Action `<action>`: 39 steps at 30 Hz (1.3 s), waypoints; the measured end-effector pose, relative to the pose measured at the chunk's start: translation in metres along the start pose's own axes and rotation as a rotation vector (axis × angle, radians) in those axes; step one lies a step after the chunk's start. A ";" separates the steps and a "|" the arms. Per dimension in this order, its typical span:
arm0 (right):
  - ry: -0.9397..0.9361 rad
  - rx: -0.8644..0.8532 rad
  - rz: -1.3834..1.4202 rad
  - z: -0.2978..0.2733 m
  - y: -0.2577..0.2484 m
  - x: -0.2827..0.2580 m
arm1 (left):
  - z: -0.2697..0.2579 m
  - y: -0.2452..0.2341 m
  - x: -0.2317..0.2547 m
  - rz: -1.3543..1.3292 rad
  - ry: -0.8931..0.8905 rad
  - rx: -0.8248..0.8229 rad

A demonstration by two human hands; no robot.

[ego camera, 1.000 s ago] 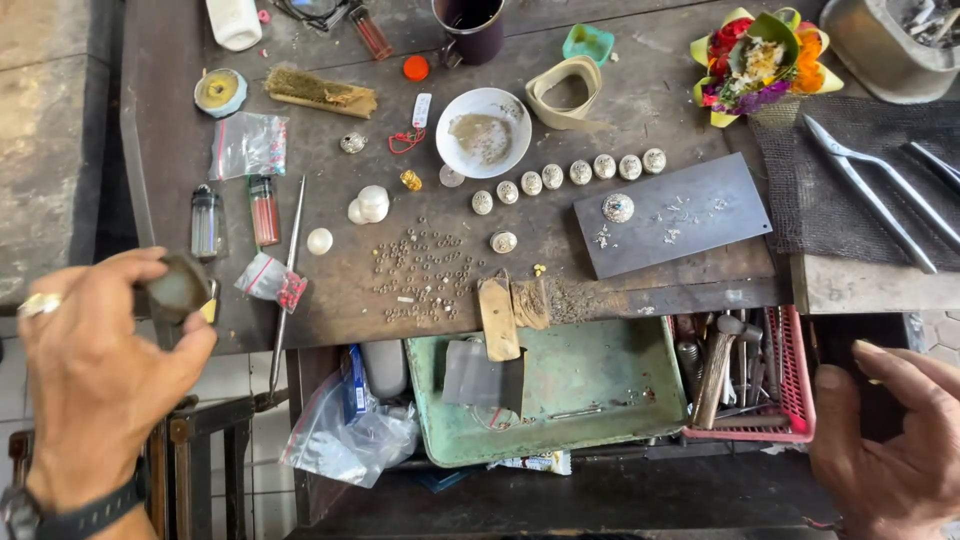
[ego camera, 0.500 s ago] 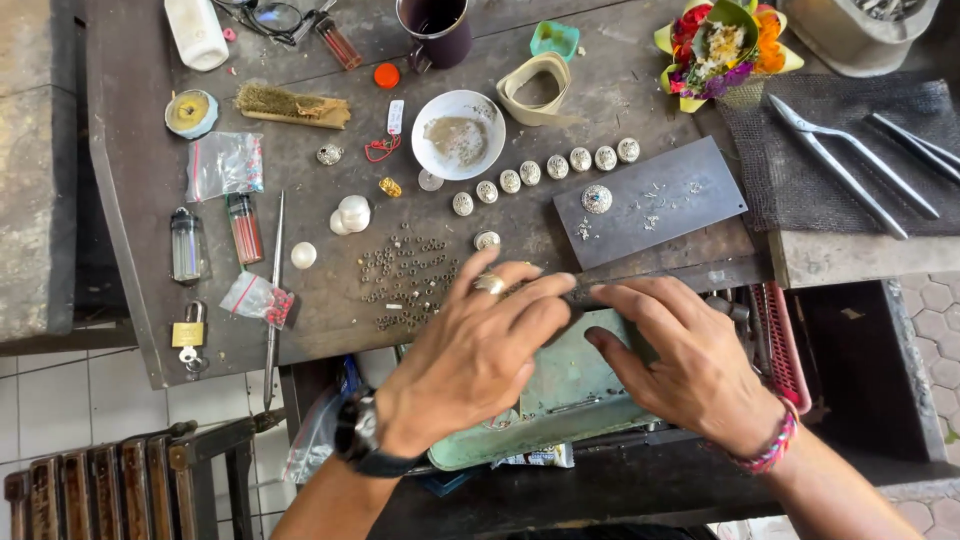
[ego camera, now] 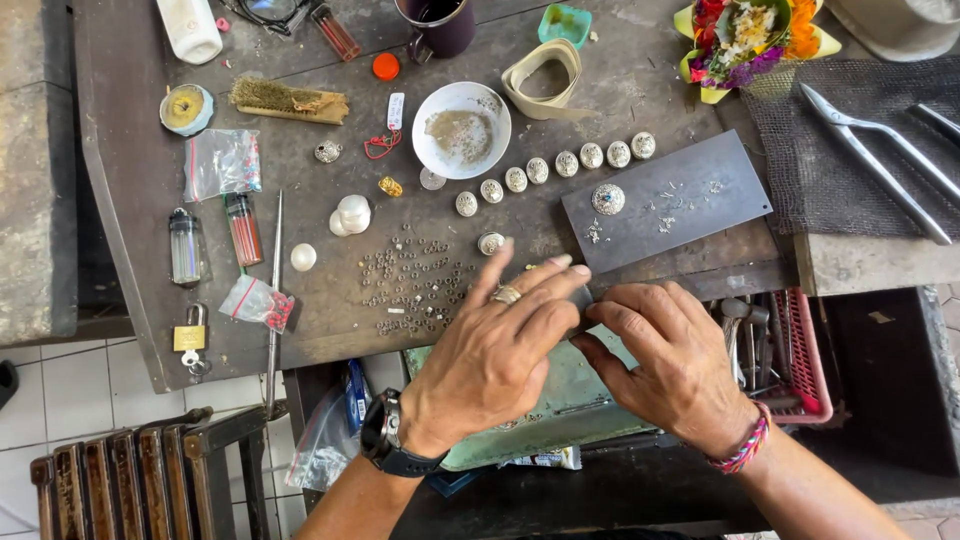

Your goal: A person uses tweezers and pliers to precisely place small jewelry components and stones onto silver bases at a workbench.

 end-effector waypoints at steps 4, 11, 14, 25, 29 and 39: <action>-0.008 0.014 -0.009 0.002 -0.001 -0.002 | -0.003 -0.001 0.008 0.118 -0.141 0.250; 0.007 0.026 -0.014 0.002 0.000 -0.003 | -0.014 0.015 0.008 0.091 -0.251 0.327; 0.017 0.030 0.022 0.005 -0.004 -0.004 | -0.012 0.014 0.009 0.066 -0.231 0.369; 0.193 0.210 -0.078 0.003 -0.009 0.033 | -0.010 0.024 0.001 0.094 -0.190 0.451; 0.200 0.209 -0.123 0.004 -0.005 0.035 | -0.011 0.026 -0.001 0.080 -0.182 0.453; 0.236 0.211 -0.116 0.004 -0.001 0.037 | -0.010 0.028 -0.002 0.063 -0.187 0.476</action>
Point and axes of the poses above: each hand's wrist, its own z-axis towards the middle knuckle, its own y-axis out of the palm, x = y × z, the point moved 1 cm from there along z, towards the middle knuckle, and after that the axes turned 2 degrees about y, right-handed, at the moved point
